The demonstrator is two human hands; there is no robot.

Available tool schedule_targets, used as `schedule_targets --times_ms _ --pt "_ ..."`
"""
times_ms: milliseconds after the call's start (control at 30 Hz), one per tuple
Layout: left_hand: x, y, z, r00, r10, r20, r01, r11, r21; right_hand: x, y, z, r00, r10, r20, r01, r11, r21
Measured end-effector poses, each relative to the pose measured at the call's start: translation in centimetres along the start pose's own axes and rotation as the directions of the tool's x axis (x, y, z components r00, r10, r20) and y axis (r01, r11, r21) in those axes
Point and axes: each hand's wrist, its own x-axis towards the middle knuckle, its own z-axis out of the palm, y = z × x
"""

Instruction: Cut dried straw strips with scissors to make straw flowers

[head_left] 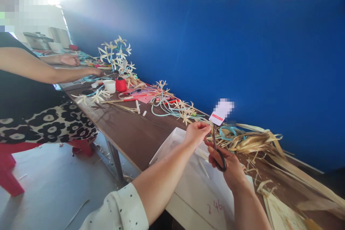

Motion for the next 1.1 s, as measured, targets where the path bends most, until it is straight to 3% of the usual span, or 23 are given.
schedule_targets --times_ms 567,733,967,1100 --pt "0.6 -0.7 0.0 1.0 -0.017 -0.003 0.017 0.998 -0.062 0.3 0.7 -0.2 0.999 -0.028 -0.029 0.025 0.996 -0.087" --pt "0.5 -0.4 0.0 1.0 -0.022 0.021 0.025 0.994 -0.104 0.5 0.9 -0.3 0.986 0.01 -0.165 0.003 0.997 0.078" --pt "-0.2 -0.5 -0.1 0.977 -0.053 0.208 0.072 0.994 -0.084 0.8 0.7 -1.4 0.932 0.031 -0.361 0.124 0.909 0.397" --pt "-0.5 -0.8 0.1 0.945 -0.072 0.32 0.074 0.997 0.003 0.7 0.2 -1.3 0.919 0.012 -0.394 0.171 0.888 0.426"
